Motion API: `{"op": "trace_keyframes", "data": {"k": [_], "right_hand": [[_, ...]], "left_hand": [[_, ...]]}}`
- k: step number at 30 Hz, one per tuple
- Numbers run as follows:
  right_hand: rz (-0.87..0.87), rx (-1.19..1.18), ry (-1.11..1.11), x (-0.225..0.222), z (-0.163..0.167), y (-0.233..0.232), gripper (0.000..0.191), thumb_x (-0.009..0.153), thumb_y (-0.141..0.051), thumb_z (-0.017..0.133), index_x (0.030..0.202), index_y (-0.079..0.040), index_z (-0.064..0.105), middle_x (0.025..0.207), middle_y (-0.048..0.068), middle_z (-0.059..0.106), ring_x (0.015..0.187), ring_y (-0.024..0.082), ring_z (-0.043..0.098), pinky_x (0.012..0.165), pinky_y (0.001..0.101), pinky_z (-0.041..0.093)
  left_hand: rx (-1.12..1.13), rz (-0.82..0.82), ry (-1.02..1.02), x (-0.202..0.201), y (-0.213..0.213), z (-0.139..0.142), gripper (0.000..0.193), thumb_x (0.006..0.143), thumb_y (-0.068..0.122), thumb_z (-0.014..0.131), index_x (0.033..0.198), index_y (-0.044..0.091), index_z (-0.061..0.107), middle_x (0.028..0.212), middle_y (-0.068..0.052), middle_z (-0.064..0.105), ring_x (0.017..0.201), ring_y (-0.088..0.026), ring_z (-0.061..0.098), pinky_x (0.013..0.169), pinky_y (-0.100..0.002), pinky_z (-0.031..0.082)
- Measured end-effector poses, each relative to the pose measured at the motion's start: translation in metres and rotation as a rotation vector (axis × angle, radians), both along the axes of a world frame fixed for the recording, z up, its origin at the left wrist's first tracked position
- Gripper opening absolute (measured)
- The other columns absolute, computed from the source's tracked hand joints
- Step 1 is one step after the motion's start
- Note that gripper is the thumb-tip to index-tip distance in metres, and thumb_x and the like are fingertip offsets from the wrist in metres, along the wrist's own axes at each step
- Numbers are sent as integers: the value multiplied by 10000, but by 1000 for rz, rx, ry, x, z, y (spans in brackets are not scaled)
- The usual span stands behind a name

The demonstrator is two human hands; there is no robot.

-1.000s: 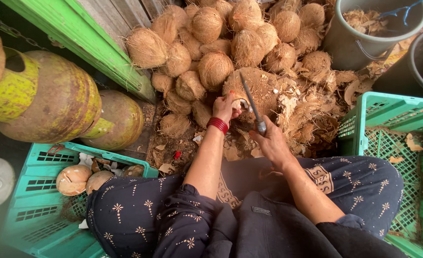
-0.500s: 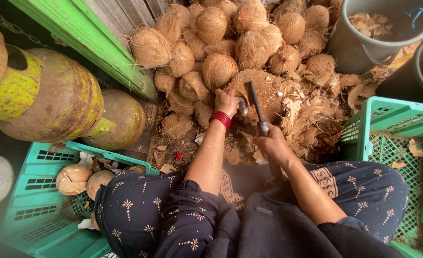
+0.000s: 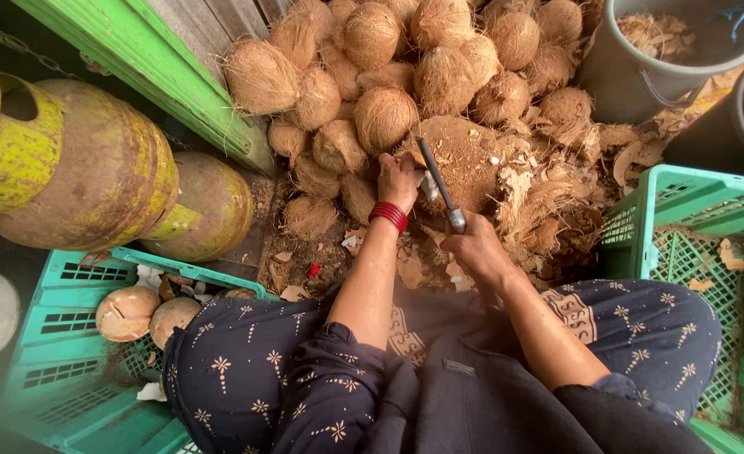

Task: The person sits on the floor and uses a curved knife to peel the husk off a coconut. They rotate the coconut in their left hand while scraping away the fibrous outer layer with the knife in their right hand, then place the peeled coconut into a green crate.

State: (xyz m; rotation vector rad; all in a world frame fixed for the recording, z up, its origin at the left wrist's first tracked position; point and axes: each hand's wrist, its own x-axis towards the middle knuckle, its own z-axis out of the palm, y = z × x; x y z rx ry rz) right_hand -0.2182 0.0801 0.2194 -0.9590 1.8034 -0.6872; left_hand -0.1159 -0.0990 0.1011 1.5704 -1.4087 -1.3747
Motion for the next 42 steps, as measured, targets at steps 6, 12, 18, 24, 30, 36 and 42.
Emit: {"op": "trace_keyframes", "data": {"k": [6, 12, 18, 24, 30, 36, 42], "right_hand": [[20, -357, -49, -9, -3, -3, 146, 849, -67, 643, 817, -110, 507, 662, 10, 554, 530, 126, 519, 450, 322, 465], [36, 5, -31, -14, -14, -6, 114, 858, -31, 659, 811, -56, 557, 656, 29, 537, 529, 151, 501, 472, 345, 434], [-15, -20, -167, -11, -1, 8, 150, 851, -23, 653, 835, -116, 536, 634, 11, 519, 497, 148, 469, 441, 341, 393], [86, -481, -85, -12, -19, 0, 227, 877, -31, 666, 821, -93, 454, 669, -2, 512, 549, 97, 494, 475, 265, 469], [-109, 159, -232, -13, -35, -14, 111, 875, -15, 614, 855, -83, 529, 624, 34, 516, 482, 165, 439, 387, 310, 383], [-6, -122, -141, -10, -18, -19, 183, 860, -17, 660, 833, -82, 491, 620, 17, 483, 498, 154, 473, 411, 303, 403], [5, -295, -102, 4, -14, -21, 199, 830, 1, 649, 802, -112, 487, 657, 1, 499, 542, 123, 491, 472, 306, 452]], "left_hand": [[28, -38, -43, -3, -3, 4, 300, 1063, 376, 356, 1087, 77, 379, 692, -62, 579, 508, -150, 551, 406, -286, 473], [31, -2, 43, -12, 4, 13, 277, 1066, 319, 384, 1121, 49, 362, 755, -158, 660, 500, -180, 584, 377, -321, 511], [4, -85, 62, 1, 7, 20, 277, 1039, 324, 389, 1056, 48, 386, 794, -125, 637, 446, -165, 593, 341, -310, 533], [55, -111, 22, 4, -4, 16, 333, 1037, 393, 408, 1115, 70, 377, 709, -91, 591, 451, -143, 570, 367, -274, 521], [47, -86, 36, 12, -1, 23, 351, 1033, 400, 440, 1116, 59, 427, 711, -65, 546, 447, -148, 516, 340, -302, 480], [37, -69, 115, 10, -10, 14, 371, 1078, 382, 374, 1054, 14, 416, 682, -104, 570, 440, -179, 569, 367, -320, 505], [-403, -126, -80, -2, -14, -4, 413, 901, 357, 601, 1038, 16, 412, 748, -134, 609, 502, -226, 664, 375, -360, 628]]}}
